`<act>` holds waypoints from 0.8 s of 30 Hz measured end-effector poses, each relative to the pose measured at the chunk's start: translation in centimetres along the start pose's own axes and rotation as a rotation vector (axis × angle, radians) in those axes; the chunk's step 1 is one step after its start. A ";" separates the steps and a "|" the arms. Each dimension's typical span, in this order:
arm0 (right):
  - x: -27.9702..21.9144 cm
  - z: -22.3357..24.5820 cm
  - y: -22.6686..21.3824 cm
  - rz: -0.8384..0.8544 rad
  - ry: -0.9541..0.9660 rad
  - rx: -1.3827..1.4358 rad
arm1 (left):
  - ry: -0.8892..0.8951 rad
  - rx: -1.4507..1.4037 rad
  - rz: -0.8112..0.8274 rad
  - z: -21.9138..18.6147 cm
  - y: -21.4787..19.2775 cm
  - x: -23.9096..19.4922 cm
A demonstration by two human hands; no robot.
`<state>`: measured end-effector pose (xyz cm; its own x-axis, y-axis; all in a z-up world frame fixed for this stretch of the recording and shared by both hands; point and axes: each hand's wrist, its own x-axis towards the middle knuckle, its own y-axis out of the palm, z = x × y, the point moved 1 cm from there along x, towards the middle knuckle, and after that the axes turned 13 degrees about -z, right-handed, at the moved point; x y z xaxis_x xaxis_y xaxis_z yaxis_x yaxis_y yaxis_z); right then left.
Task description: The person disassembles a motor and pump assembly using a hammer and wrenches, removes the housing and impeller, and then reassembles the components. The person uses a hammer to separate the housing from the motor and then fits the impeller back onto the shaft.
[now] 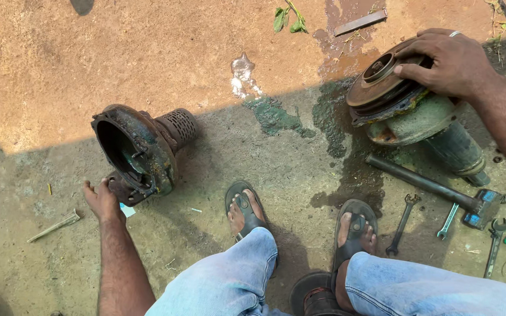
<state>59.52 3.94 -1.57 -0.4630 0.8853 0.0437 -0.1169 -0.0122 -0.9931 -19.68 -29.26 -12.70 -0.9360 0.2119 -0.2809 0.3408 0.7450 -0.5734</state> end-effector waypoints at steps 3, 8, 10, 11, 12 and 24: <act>-0.2 -0.7 1.0 -0.040 -0.063 -0.026 | 0.152 -0.037 -0.001 -4.4 -0.7 -2.7; -0.7 -0.9 1.0 -0.044 -0.054 -0.051 | 0.499 0.028 0.171 -11.2 0.3 -11.5; -0.6 -1.0 1.2 -0.004 -0.011 -0.044 | 0.540 0.298 0.212 -12.4 1.3 -15.1; -0.5 -1.1 1.4 0.015 0.014 -0.041 | 0.677 0.319 0.240 -12.9 2.2 -16.5; -0.5 -1.2 1.7 0.034 0.038 -0.037 | 0.814 0.340 0.269 -13.3 3.0 -17.8; -0.1 -0.6 1.8 -0.038 0.012 0.048 | 0.735 0.267 0.256 -14.1 2.7 -20.4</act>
<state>59.90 4.13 -3.40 -0.4468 0.8911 0.0791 -0.1760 -0.0008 -0.9844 -0.94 -22.63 2.32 -0.6136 0.7839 0.0949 0.4738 0.4616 -0.7499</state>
